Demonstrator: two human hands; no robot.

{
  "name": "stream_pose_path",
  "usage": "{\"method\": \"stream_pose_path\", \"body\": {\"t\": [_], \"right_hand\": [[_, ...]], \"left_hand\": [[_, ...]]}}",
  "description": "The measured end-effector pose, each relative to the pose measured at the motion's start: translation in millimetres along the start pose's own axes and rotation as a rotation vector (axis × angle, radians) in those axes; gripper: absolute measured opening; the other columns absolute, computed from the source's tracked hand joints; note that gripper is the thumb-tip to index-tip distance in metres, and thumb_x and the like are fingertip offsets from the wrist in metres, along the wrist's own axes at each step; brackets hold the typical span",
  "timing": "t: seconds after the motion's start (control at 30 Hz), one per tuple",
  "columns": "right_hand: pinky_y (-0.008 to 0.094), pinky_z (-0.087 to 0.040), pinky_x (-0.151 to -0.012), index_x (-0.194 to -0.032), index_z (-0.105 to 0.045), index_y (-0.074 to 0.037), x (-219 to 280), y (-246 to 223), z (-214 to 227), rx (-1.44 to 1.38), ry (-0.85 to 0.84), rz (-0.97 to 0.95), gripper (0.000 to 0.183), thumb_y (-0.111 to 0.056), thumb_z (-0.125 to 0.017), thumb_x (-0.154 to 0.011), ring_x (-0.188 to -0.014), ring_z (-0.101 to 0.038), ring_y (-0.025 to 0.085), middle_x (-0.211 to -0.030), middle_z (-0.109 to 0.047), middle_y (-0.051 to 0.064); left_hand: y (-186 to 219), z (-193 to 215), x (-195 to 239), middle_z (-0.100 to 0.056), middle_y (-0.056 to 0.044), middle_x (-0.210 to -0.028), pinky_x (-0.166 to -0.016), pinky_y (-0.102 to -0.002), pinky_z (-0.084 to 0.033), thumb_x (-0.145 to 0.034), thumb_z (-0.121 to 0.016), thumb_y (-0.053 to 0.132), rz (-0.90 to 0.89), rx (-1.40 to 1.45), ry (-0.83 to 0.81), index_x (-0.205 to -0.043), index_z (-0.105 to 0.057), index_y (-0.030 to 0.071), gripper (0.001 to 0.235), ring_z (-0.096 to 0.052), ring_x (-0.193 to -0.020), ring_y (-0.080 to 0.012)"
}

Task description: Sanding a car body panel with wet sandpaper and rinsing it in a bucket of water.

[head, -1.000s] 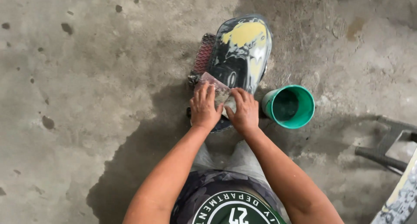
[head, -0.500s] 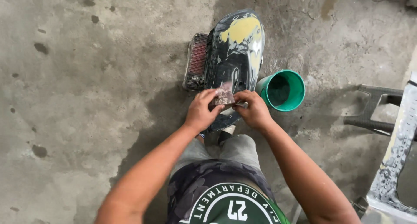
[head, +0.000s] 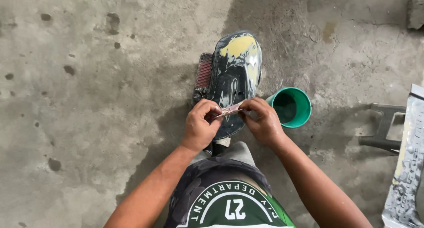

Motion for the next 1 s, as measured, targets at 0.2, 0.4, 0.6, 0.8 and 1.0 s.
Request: {"method": "stream_pose_path", "body": {"t": [0.2, 0.4, 0.6, 0.8, 1.0], "right_hand": [[0.032, -0.057, -0.086, -0.133, -0.046, -0.005, 30.6, 57.3, -29.5, -0.723, 0.193, -0.466, 0.053, -0.001, -0.069, -0.086, -0.11, -0.063, 0.019, -0.135, -0.054, 0.01], [0.038, -0.057, -0.083, -0.144, -0.041, 0.004, 33.5, 49.5, -27.0, -1.723, -0.063, -0.521, 0.039, -0.003, -0.045, -0.106, -0.106, -0.063, 0.025, -0.135, -0.054, 0.018], [0.038, -0.059, -0.085, -0.137, -0.053, -0.008, 9.3, 17.9, -19.4, -1.392, 0.068, -0.739, 0.043, -0.029, -0.044, -0.101, -0.104, -0.07, 0.021, -0.118, -0.07, 0.01], [0.039, -0.061, -0.085, -0.136, -0.056, -0.006, -12.4, -5.9, -40.1, -1.351, -0.015, -0.564, 0.041, -0.021, -0.056, -0.098, -0.109, -0.069, 0.016, -0.125, -0.068, 0.007], [0.036, -0.061, -0.078, -0.129, -0.061, -0.005, -38.5, 2.9, -83.8, -1.166, 0.202, -0.608, 0.028, -0.013, -0.063, -0.102, -0.097, -0.071, 0.016, -0.115, -0.071, 0.007]], "left_hand": [[46.5, -2.0, 13.6, -0.072, -0.005, -0.109, -0.09, -0.039, -0.05, -0.074, -0.073, -0.006, -0.49, -0.391, 0.102, -0.091, -0.064, 0.007, 0.023, -0.065, -0.102, -0.0247], [44.3, -9.2, 29.0, -0.072, -0.005, -0.112, -0.09, -0.041, -0.049, -0.078, -0.071, -0.004, -0.712, -0.566, 0.02, -0.094, -0.064, 0.007, 0.021, -0.065, -0.106, -0.0244], [18.6, 2.1, 6.2, -0.073, -0.003, -0.099, -0.085, -0.038, -0.051, -0.08, -0.075, 0.002, -0.495, -0.384, -0.27, -0.095, -0.07, 0.007, 0.017, -0.068, -0.094, -0.0244], [1.8, 30.9, -47.4, -0.073, -0.008, -0.103, -0.083, -0.035, -0.058, -0.084, -0.081, 0.015, -0.022, -0.126, -0.157, -0.106, -0.072, 0.005, 0.026, -0.074, -0.091, -0.0226], [1.1, 72.4, -90.6, -0.06, -0.013, -0.128, -0.09, -0.036, -0.054, -0.065, -0.093, 0.02, -0.193, -0.172, 0.07, -0.128, -0.054, 0.004, 0.076, -0.063, -0.108, -0.027]]}}
Point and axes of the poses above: each hand's wrist, its own x-axis away from the middle knuckle, its own z-axis out of the back of the hand, y = z × x, the point moved 2 cm from there along -x, towards the middle knuckle
